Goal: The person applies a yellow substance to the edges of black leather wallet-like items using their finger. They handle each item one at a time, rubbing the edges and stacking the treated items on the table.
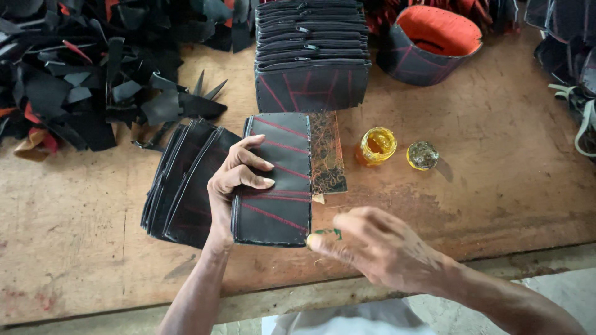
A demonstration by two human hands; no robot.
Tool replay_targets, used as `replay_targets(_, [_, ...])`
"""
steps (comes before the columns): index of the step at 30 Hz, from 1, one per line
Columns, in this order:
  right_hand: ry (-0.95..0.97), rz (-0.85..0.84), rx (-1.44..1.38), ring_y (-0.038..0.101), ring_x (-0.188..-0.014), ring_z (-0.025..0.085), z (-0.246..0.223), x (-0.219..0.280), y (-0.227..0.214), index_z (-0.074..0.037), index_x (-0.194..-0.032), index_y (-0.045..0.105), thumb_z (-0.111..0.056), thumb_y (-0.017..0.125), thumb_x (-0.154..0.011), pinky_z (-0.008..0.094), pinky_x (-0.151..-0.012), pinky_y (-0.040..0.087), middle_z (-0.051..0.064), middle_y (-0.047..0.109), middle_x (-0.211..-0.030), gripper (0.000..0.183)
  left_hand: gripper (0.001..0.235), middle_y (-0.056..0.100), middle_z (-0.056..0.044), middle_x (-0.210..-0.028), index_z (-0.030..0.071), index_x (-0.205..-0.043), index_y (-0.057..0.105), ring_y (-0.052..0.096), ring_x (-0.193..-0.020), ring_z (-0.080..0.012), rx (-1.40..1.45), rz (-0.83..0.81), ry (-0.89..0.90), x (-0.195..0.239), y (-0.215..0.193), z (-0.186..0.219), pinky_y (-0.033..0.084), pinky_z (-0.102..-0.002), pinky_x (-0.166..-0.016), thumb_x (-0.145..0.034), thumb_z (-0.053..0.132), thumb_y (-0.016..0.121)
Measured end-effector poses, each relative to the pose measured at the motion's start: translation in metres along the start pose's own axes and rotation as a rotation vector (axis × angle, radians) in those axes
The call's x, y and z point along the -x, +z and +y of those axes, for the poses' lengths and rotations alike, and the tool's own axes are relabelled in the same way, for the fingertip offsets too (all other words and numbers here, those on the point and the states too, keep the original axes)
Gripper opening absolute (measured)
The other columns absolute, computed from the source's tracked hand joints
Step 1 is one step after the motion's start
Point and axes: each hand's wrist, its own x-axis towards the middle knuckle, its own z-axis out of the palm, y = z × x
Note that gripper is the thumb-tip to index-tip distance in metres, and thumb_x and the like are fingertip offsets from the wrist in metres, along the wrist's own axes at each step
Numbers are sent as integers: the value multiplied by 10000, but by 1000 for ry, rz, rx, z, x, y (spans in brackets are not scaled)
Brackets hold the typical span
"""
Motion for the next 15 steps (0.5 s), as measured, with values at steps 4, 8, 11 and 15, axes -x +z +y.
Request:
replay_targets(4, [160, 44, -114, 559, -1138, 252, 7, -13, -35, -127, -1403, 620, -196, 794, -882, 387, -966, 519, 79, 515, -1269, 553, 177, 704, -144, -1192, 59, -1024, 686, 597, -1338, -314, 271, 73, -42, -5, 4, -6, 412, -505, -1223, -864, 48, 761])
replay_targets(8, [329, -38, 228, 405, -1276, 359, 50, -15, -75, -91, -1227, 690, -287, 828, -759, 503, -1062, 420, 159, 411, -1463, 526, 430, 670, -75, -1248, 48, -1303, 548, 605, -1256, -300, 831, 467, -487, 4, 11, -3, 508, -526, -1028, -888, 4, 654])
replay_targets(11, [463, -197, 263, 353, -1337, 376, 73, -13, -83, -117, -1161, 729, -290, 831, -685, 501, -1102, 394, 141, 387, -1508, 517, 426, 680, -204, -1205, -61, -1386, 514, 624, -1015, -382, 983, 495, -629, 9, 5, -5, 560, -492, -767, -1000, 96, 605])
replay_targets(15, [494, -270, 227, 339, -1343, 368, 90, -18, -73, -137, -1140, 743, -317, 850, -669, 507, -1125, 364, 116, 376, -1504, 516, 491, 651, -226, -1261, -79, -1411, 509, 673, -1073, -368, 1160, 234, -460, 25, -1, -17, 603, -478, -823, -970, -34, 719])
